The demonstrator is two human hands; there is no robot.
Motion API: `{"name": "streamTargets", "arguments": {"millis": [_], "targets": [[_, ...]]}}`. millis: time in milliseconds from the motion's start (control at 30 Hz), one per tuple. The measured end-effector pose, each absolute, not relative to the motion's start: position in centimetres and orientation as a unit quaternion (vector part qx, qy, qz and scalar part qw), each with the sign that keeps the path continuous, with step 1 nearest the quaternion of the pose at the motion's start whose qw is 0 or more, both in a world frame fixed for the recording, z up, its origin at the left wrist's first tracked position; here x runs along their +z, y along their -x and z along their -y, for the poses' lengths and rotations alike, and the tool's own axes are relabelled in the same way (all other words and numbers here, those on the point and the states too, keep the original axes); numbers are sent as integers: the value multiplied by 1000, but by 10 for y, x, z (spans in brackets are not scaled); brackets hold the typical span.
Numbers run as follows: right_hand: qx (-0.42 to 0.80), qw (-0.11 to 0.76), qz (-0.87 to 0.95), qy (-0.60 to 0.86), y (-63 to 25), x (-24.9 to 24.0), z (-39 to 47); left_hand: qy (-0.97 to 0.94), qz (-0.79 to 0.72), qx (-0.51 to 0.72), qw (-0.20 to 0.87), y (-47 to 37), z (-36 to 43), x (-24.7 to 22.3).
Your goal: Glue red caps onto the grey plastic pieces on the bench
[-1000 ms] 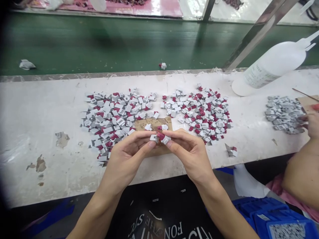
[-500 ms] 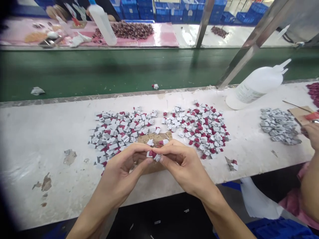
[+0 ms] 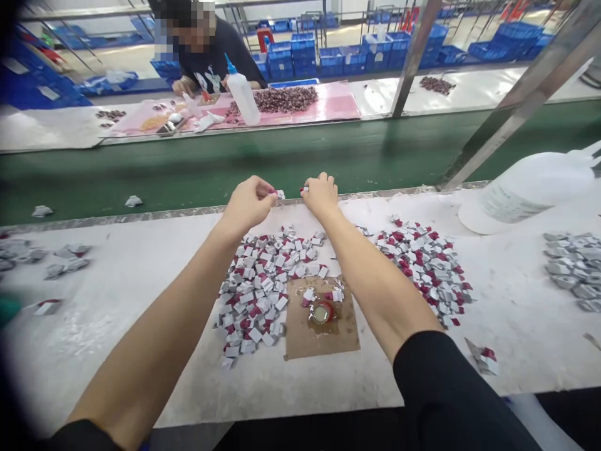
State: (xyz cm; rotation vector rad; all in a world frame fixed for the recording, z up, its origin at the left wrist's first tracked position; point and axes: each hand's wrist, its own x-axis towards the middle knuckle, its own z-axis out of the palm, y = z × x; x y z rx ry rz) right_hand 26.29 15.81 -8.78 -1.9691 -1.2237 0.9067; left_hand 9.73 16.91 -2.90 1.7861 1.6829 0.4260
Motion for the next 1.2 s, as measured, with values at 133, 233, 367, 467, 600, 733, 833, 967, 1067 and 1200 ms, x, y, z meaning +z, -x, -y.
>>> {"name": "streamTargets", "arguments": {"millis": [133, 233, 367, 467, 600, 733, 833, 967, 1067, 1200], "targets": [[371, 350, 471, 720, -271, -81, -144, -668, -649, 138, 338, -111, -211, -58], [398, 380, 463, 695, -290, -66, -98, -663, -645, 120, 361, -119, -232, -74], [425, 397, 440, 684, -308, -46, -4, -675, -634, 93, 365, -125, -243, -84], [432, 404, 418, 689, -309, -38, 64, -691, -634, 74, 340, -119, -237, -78], [435, 414, 366, 711, -302, -42, 136, -729, -600, 57, 323, -87, -204, -47], [416, 400, 308, 757, -295, -60, 191, -760, -563, 34, 323, -34, -160, -18], [390, 408, 311, 765, -293, -74, 215, -775, -543, 9, 323, 6, -132, -11], [373, 379, 369, 762, -297, -83, 216, -773, -545, 50, 319, 32, -97, -16], [350, 378, 410, 752, -296, -80, 202, -751, -576, 137, 292, 28, -68, -21], [327, 395, 421, 748, -287, -72, 183, -733, -601, 221, 230, 22, -29, -28]]}}
